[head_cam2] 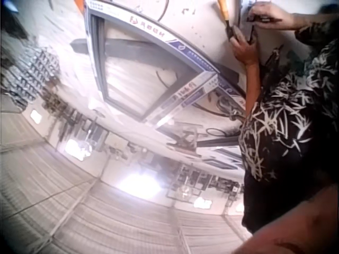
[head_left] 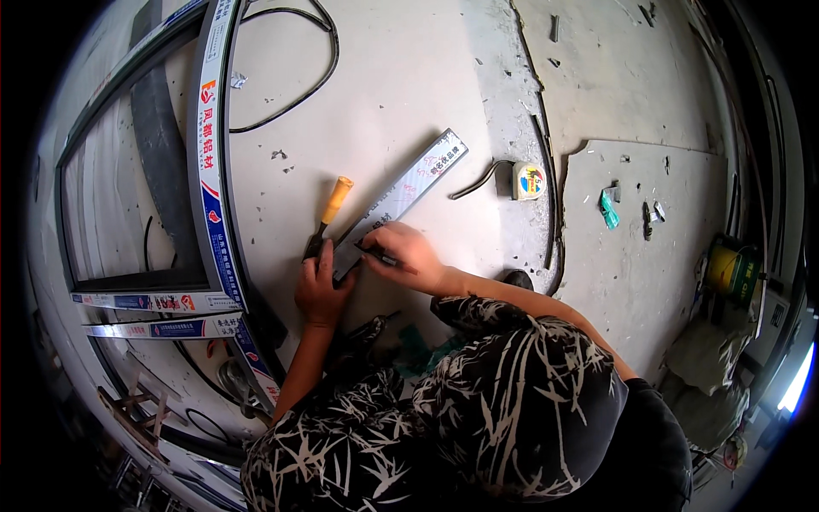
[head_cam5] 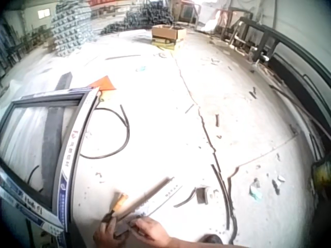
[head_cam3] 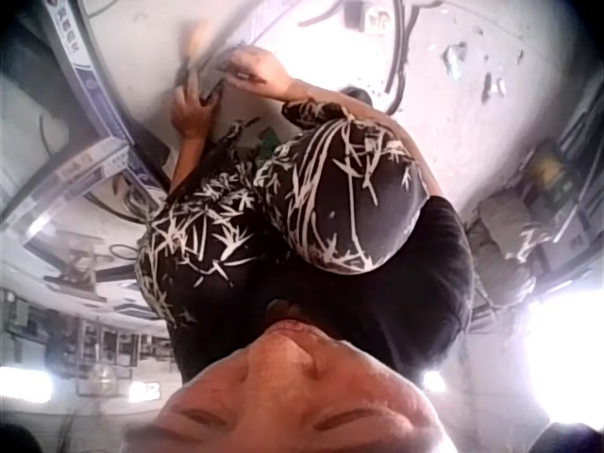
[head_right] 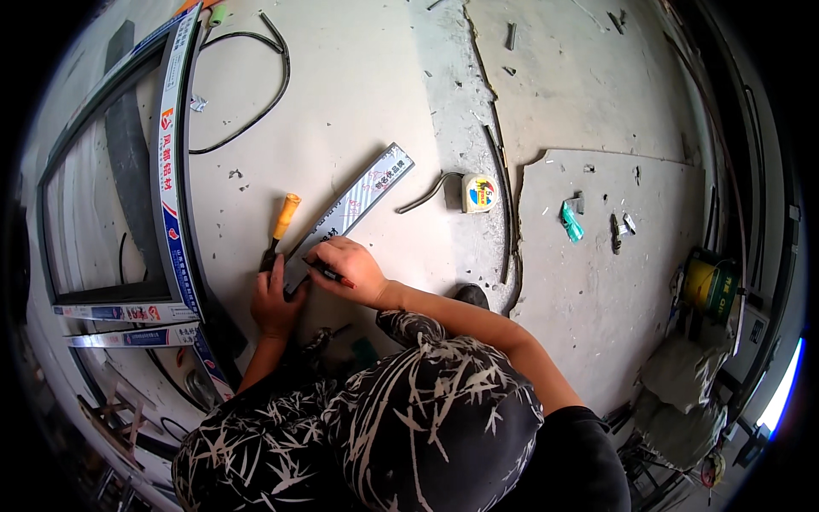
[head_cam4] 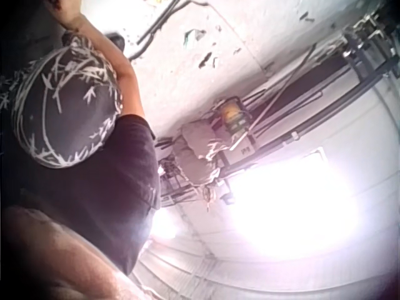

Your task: The person measures window frames and a metal piece using a tape measure, then writes markings on the metal piece with a pen.

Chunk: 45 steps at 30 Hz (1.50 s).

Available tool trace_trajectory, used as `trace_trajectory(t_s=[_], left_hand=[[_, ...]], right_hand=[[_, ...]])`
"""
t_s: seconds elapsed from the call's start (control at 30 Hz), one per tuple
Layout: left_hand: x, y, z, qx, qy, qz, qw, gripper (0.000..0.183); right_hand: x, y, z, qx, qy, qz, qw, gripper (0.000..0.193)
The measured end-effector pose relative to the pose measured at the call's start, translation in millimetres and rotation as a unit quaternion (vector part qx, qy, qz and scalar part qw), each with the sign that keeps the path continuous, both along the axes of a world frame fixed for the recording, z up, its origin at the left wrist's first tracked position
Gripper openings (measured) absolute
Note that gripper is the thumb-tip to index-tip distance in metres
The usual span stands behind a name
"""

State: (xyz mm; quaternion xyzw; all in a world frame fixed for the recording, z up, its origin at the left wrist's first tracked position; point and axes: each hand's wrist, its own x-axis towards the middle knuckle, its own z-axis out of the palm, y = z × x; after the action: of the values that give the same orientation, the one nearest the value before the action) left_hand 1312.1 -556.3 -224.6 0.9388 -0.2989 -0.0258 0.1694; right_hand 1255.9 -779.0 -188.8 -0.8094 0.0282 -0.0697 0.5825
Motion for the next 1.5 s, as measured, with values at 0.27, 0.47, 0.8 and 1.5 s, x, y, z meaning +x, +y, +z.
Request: trace_trajectory(t_s=[0.27,0.47,0.8,1.5], left_hand=[[2,0,0,0.007,-0.010,-0.011,1.000,0.067],[2,-2,4,-0.002,-0.013,-0.011,1.000,0.067],[1,-2,4,0.000,-0.015,-0.007,1.000,0.068],[-1,0,0,0.007,0.005,-0.002,1.000,0.070]], right_hand=[[1,-1,2,0.003,0.002,0.003,1.000,0.020],[0,-1,2,0.001,0.006,0.006,1.000,0.020],[-1,1,1,0.008,0.005,-0.001,1.000,0.021],[-1,6,-4,-0.032,-0.008,-0.011,0.999,0.019]])
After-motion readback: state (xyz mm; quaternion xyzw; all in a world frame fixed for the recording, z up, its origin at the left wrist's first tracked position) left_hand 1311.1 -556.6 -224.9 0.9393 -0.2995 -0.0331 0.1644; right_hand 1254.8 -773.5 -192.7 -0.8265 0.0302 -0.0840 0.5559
